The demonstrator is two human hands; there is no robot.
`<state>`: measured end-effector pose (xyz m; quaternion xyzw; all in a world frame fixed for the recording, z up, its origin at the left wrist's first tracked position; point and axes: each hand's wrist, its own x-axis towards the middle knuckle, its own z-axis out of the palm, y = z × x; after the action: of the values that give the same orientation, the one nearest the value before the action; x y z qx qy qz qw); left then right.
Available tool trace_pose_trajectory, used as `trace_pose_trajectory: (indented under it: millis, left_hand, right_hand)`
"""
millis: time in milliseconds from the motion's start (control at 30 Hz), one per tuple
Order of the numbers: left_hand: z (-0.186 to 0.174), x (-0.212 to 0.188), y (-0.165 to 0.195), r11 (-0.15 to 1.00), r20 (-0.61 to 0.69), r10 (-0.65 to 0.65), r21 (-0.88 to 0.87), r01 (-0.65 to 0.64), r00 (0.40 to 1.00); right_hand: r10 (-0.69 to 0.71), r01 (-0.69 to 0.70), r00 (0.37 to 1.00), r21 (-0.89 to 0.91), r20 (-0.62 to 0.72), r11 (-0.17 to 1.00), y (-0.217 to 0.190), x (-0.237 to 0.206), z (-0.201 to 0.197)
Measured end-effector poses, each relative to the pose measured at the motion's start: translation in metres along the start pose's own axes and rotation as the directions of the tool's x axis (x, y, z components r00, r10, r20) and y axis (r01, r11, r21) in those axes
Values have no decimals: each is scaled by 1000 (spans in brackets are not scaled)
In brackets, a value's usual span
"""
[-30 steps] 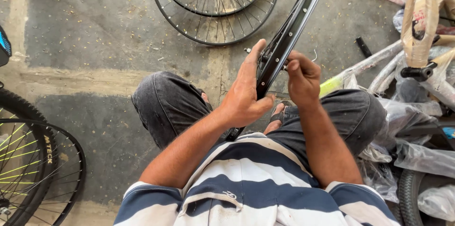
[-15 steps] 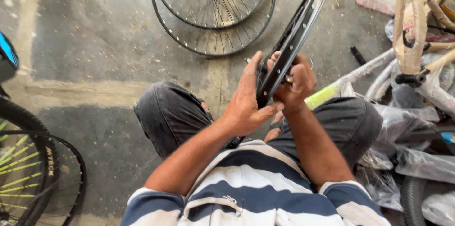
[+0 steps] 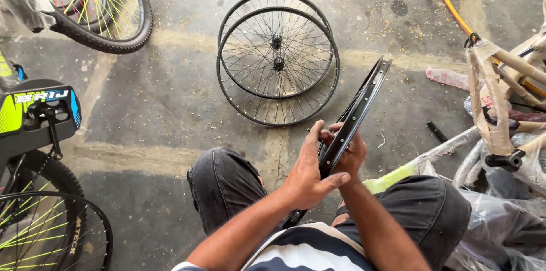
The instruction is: The person sits on the floor with a bicycle rim across their lap and laces a wheel, inserting spokes through the rim holes and threading spoke nipples into the rim by hand. They rotate the rim as they work around it, tightening nipples with their fingers.
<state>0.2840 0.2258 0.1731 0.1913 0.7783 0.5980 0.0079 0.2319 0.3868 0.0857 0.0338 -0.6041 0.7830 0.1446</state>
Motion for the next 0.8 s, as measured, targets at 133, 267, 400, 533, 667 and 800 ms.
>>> trace_pose_trajectory:
  millis: [133, 267, 400, 533, 667, 800]
  left_hand:
    - [-5, -3, 0, 999, -15, 38, 7, -38, 999]
    - [-8, -4, -1, 1000, 15, 1, 20, -1, 1000]
    - [-5, -2, -5, 1000, 3, 23, 20, -23, 1000]
    - [-7, -1, -6, 997, -8, 57, 44, -57, 998]
    - [-14, 0, -1, 1000, 7, -13, -16, 13, 1000]
    - [-11, -2, 4, 1000, 7, 26, 13, -26, 1000]
  right_hand:
    - [343, -309, 824, -151, 451, 939, -34, 26, -16]
    - [424, -605, 600, 37, 678, 796, -61, 49, -29]
    - [-69, 123, 985, -356, 160, 926, -50, 24, -2]
    - [-289, 338, 941, -557, 179, 758, -38, -1, 8]
    - [57, -90, 892, 53, 448, 995, -43, 22, -33]
    - [225, -356, 796, 135, 562, 925, -45, 48, -63]
